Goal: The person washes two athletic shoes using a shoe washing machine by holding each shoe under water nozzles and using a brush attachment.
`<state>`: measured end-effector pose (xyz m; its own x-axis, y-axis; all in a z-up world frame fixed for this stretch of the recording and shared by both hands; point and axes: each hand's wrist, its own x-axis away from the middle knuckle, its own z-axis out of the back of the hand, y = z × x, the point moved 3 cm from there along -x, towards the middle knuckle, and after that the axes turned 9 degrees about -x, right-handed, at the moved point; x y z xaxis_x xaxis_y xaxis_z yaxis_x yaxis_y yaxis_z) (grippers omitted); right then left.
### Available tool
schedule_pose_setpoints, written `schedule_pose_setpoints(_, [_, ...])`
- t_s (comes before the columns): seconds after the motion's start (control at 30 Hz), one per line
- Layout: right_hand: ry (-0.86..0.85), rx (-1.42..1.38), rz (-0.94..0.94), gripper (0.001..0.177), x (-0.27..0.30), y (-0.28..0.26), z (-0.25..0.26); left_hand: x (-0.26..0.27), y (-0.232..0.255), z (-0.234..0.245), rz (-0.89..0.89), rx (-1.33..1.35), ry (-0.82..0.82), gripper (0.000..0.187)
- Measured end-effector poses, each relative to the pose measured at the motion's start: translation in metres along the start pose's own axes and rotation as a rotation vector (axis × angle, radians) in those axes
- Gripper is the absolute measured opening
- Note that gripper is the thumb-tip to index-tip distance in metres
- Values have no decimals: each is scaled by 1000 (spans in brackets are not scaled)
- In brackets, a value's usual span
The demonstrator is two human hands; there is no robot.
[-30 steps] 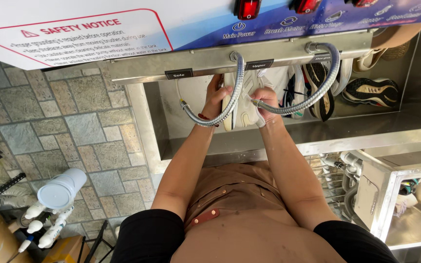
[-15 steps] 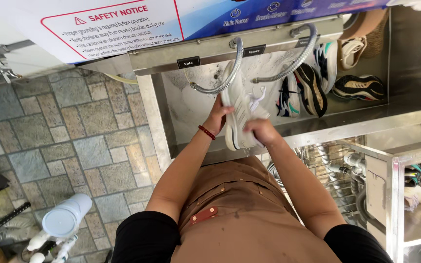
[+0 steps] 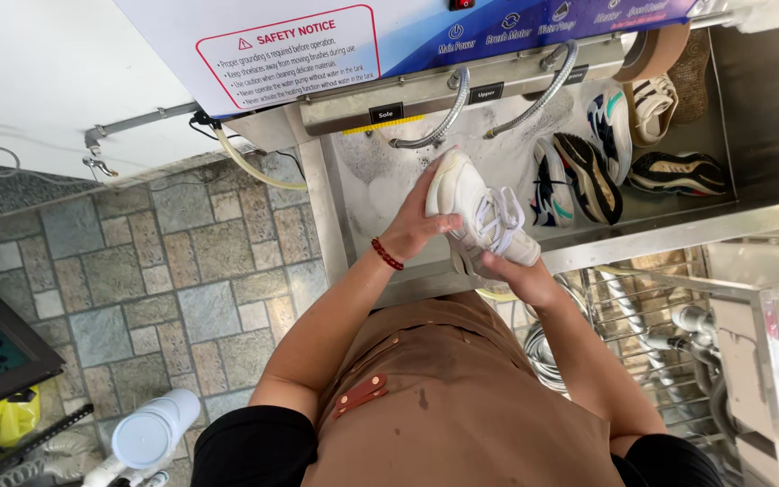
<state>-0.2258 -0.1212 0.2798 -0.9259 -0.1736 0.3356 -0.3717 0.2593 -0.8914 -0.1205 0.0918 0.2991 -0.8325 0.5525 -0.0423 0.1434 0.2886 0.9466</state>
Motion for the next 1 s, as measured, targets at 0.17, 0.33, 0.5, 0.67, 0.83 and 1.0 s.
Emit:
schedule_pose_setpoints(0.17, [29,-14,80,57,15,-31,-25,5,57,1,-106,92,-67,110])
schedule_pose_setpoints(0.33, [-101,100,355,50,39,-81,-75,5,94,-12,-234,320,-226,112])
schedule_pose_setpoints(0.5, [19,700,802,30,49,-105,-102,3,114,-26,-191,496,-329,110])
schedule_pose_setpoints(0.67, [65,601,714,35,45,-75,-84,-2,112,-30,-190,483,-317,105])
schedule_pose_setpoints(0.83, [97,-371,186,53,18,-24,-47,-14,98,-30,-179,52,-126,88])
schedule_pose_setpoints(1.0, [-34,-812,100,65,-4,-25,-45,-25,97,-40,-148,-320,78,82])
